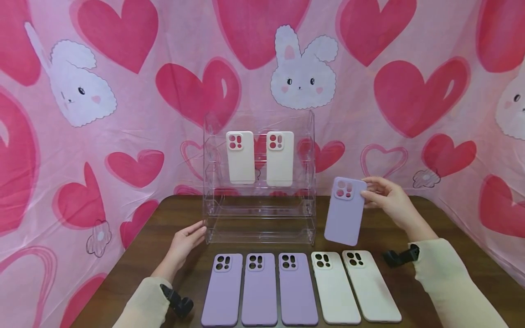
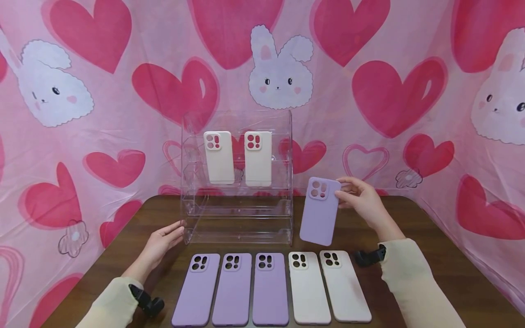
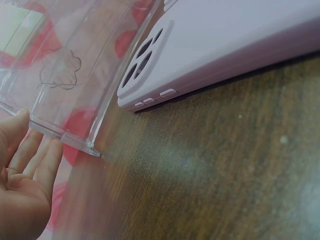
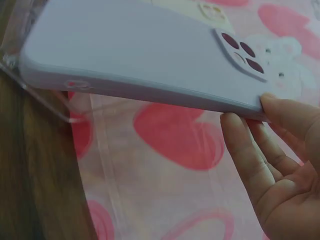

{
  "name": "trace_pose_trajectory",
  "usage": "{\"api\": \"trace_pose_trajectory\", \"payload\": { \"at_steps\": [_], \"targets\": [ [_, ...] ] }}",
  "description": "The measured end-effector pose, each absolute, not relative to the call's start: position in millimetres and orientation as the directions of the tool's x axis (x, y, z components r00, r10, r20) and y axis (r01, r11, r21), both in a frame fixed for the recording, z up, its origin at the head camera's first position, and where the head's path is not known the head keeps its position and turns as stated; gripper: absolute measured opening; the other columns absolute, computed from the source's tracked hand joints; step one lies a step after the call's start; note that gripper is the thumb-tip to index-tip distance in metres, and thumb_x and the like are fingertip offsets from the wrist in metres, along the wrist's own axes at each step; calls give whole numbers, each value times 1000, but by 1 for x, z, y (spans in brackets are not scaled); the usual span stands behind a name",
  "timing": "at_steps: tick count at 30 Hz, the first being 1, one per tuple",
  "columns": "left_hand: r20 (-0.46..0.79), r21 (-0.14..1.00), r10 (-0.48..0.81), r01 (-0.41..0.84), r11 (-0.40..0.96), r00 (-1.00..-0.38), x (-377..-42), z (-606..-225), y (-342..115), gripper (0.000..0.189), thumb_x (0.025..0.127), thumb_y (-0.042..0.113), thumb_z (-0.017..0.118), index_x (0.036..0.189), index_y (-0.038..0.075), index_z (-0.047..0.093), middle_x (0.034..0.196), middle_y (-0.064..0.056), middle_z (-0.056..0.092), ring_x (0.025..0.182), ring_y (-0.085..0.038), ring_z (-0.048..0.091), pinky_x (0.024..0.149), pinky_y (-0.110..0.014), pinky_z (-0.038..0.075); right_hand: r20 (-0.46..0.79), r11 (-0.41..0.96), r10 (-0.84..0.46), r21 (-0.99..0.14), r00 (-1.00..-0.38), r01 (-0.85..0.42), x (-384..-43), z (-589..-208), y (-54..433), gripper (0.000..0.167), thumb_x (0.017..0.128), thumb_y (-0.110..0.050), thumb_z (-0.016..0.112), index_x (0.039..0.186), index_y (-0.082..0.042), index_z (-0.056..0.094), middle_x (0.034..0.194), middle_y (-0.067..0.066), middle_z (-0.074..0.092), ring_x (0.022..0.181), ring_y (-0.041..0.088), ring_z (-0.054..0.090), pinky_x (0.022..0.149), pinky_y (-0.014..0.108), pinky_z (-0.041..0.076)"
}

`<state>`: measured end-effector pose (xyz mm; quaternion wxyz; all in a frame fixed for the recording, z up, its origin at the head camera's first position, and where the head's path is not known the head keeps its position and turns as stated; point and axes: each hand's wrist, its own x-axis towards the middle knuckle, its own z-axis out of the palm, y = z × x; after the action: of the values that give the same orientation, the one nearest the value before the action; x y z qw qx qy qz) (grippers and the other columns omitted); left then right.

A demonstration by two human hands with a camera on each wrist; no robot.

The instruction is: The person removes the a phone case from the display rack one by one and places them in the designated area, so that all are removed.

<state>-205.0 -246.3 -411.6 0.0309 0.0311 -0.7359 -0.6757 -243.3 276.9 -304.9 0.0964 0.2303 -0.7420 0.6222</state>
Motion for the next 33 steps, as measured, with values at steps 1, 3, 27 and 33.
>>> {"api": "trace_pose_trajectory", "payload": {
  "at_steps": [1, 3, 27, 33],
  "targets": [
    [3, 997, -90, -5, 82, -996, -205, -412, -246, 49, 93, 15, 56, 134, -7, 41, 137, -21, 40, 119, -32, 44, 94, -33, 42, 422, 132, -223, -880, -879, -456, -243, -307, 281, 26, 87, 1, 60, 111, -10, 59, 86, -1, 63, 74, 11, 61, 61, 29, 57],
    [3, 997, -88, -4, 77, -996, -206, -412, -246, 49, 93, 14, 56, 134, -7, 41, 137, -21, 40, 119, -33, 44, 94, -32, 43, 408, 161, -223, -880, -885, -446, -242, -310, 289, 26, 87, 0, 60, 111, -10, 59, 86, 0, 63, 74, 11, 61, 61, 28, 57],
    [9, 998, -91, 3, 66, -996, -207, -415, -246, 46, 94, 12, 54, 133, -8, 41, 136, -22, 40, 119, -33, 45, 93, -32, 44, 182, 334, -295, -900, -938, -280, -233, -350, 375, 24, 92, -5, 55, 110, -20, 58, 89, 1, 66, 77, 20, 65, 65, 37, 57],
    [25, 998, -89, 20, 55, -996, -206, -413, -246, 45, 94, 10, 53, 133, -10, 40, 136, -24, 39, 119, -34, 43, 94, -33, 42, 49, 390, -327, -903, -944, -182, -227, -354, 391, 22, 93, -10, 55, 115, -11, 55, 93, 4, 65, 81, 22, 65, 69, 39, 57]
  ]
}}
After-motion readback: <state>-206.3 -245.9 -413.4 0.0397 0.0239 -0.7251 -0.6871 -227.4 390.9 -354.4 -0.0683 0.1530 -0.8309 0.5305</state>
